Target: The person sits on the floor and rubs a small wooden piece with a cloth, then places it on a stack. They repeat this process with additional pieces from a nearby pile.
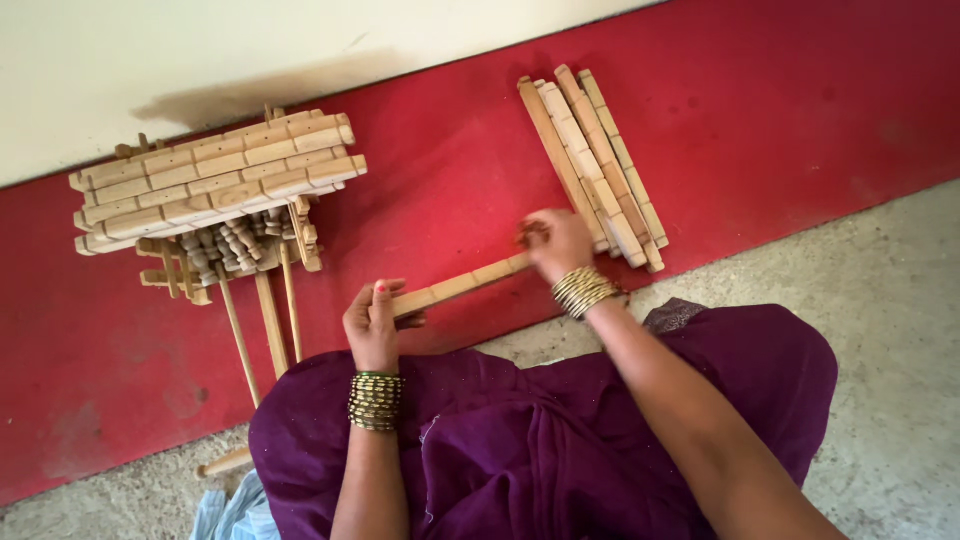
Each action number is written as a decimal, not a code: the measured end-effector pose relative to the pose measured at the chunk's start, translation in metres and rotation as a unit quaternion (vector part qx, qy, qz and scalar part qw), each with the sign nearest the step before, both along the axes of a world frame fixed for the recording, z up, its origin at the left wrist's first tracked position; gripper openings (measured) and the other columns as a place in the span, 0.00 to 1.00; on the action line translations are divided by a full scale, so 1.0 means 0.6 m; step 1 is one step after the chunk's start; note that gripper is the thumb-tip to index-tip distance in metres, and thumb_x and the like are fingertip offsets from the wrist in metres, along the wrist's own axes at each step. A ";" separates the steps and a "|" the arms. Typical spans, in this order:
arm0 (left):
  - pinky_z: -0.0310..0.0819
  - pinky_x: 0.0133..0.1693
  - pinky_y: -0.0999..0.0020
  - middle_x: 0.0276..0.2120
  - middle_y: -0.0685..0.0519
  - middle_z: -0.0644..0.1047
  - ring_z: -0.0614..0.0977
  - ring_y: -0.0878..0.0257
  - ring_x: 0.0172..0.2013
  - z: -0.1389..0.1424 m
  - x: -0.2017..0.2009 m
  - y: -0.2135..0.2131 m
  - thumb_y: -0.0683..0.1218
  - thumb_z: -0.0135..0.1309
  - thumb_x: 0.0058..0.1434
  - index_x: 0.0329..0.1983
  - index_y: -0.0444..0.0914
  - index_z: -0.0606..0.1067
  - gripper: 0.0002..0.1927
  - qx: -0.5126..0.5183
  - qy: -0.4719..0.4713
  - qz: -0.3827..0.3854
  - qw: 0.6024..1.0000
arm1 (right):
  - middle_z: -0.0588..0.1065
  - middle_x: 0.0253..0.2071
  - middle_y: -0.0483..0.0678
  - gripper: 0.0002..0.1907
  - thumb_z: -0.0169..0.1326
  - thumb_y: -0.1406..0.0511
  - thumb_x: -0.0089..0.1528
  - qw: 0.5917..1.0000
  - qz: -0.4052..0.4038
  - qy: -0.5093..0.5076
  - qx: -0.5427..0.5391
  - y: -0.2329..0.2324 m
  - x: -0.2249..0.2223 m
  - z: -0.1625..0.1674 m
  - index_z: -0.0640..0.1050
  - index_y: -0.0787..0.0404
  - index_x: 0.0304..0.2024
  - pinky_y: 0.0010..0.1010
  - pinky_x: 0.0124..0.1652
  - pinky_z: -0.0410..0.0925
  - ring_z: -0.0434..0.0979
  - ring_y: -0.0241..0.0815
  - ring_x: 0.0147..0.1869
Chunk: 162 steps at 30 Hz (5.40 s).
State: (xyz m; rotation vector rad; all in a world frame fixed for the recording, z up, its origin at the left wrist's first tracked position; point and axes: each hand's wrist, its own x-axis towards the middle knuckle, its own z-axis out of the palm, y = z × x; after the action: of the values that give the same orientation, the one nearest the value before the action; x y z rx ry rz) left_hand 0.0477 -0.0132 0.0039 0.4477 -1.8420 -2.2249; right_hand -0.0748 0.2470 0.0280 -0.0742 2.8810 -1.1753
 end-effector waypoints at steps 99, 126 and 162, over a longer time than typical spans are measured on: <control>0.78 0.58 0.49 0.53 0.30 0.75 0.79 0.40 0.55 0.043 0.012 0.048 0.64 0.31 0.71 0.61 0.20 0.66 0.41 0.264 0.048 -0.126 0.955 | 0.79 0.41 0.48 0.12 0.56 0.75 0.59 0.963 -0.111 0.244 0.021 0.038 0.046 0.090 0.81 0.56 0.42 0.28 0.36 0.77 0.80 0.38 0.40; 0.82 0.55 0.54 0.51 0.34 0.76 0.82 0.47 0.52 0.031 0.007 0.058 0.59 0.36 0.73 0.60 0.20 0.67 0.35 0.253 0.068 -0.118 0.958 | 0.78 0.38 0.45 0.20 0.51 0.79 0.59 0.997 -0.028 0.061 -0.039 -0.060 0.103 0.124 0.84 0.48 0.40 0.31 0.26 0.74 0.78 0.40 0.31; 0.86 0.47 0.55 0.46 0.32 0.79 0.84 0.42 0.46 0.020 -0.005 0.010 0.58 0.40 0.72 0.49 0.22 0.73 0.31 0.279 0.021 -0.099 0.955 | 0.75 0.49 0.52 0.15 0.54 0.82 0.58 0.962 -0.012 0.229 -0.148 0.150 -0.014 0.101 0.79 0.63 0.43 0.28 0.48 0.77 0.79 0.40 0.49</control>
State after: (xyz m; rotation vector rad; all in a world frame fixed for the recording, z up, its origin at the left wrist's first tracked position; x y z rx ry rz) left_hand 0.0448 -0.0074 0.0160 0.3070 -1.2555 -2.8641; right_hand -0.0833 0.3367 0.0888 -0.3646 3.0464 -1.8006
